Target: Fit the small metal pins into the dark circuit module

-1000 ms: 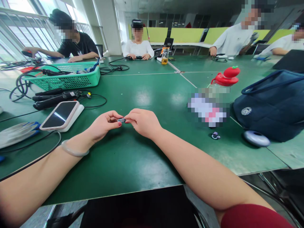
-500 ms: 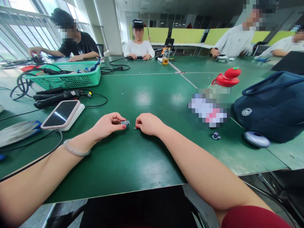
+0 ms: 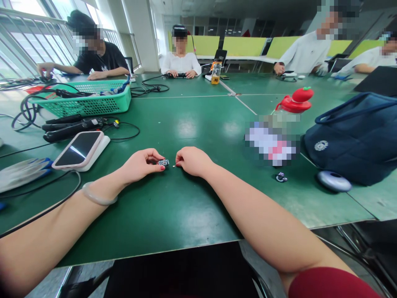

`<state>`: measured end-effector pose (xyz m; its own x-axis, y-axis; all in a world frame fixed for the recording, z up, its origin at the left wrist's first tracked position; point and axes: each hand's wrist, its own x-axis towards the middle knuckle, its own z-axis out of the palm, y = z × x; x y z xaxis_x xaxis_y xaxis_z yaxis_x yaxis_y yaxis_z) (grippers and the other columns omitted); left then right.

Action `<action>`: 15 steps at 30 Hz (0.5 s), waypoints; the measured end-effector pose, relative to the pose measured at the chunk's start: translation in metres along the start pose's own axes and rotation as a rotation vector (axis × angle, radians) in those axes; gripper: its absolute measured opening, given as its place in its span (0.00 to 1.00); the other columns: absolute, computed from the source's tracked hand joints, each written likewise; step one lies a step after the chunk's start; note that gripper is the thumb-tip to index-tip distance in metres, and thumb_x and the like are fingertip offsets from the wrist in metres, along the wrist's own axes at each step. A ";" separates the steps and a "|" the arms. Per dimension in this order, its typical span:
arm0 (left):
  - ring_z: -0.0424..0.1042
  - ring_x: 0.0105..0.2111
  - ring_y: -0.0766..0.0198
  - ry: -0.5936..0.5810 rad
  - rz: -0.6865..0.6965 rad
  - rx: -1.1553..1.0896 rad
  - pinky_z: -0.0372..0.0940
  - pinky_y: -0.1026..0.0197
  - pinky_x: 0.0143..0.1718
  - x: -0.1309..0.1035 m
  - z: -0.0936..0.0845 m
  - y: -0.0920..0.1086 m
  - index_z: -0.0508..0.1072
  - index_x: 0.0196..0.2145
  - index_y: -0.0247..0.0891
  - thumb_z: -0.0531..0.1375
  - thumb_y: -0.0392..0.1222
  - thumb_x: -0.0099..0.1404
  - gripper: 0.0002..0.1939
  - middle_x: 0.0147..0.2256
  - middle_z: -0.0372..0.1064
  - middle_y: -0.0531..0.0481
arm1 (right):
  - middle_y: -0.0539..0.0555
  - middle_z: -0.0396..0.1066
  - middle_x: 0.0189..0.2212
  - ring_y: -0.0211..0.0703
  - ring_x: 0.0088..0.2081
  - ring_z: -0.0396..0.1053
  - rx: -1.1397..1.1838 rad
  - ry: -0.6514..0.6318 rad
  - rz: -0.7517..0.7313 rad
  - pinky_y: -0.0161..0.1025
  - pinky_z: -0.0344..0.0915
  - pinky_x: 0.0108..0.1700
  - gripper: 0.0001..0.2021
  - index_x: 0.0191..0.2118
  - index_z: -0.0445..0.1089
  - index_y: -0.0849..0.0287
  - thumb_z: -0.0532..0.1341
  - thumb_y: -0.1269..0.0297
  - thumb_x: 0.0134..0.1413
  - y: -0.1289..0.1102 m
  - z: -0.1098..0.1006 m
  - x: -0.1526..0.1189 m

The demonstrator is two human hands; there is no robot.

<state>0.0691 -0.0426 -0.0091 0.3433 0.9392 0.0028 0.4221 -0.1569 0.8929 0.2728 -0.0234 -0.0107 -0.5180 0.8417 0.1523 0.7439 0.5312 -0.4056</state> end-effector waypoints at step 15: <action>0.71 0.29 0.64 -0.003 0.036 0.060 0.65 0.61 0.32 -0.002 0.001 0.004 0.69 0.29 0.35 0.67 0.43 0.45 0.14 0.29 0.72 0.50 | 0.50 0.68 0.28 0.34 0.30 0.62 0.142 0.182 -0.076 0.33 0.56 0.34 0.05 0.28 0.72 0.59 0.60 0.69 0.52 -0.027 0.006 -0.005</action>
<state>0.0712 -0.0455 -0.0059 0.3613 0.9319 0.0330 0.4592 -0.2086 0.8635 0.2531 -0.0422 -0.0057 -0.4759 0.8103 0.3419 0.6321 0.5854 -0.5077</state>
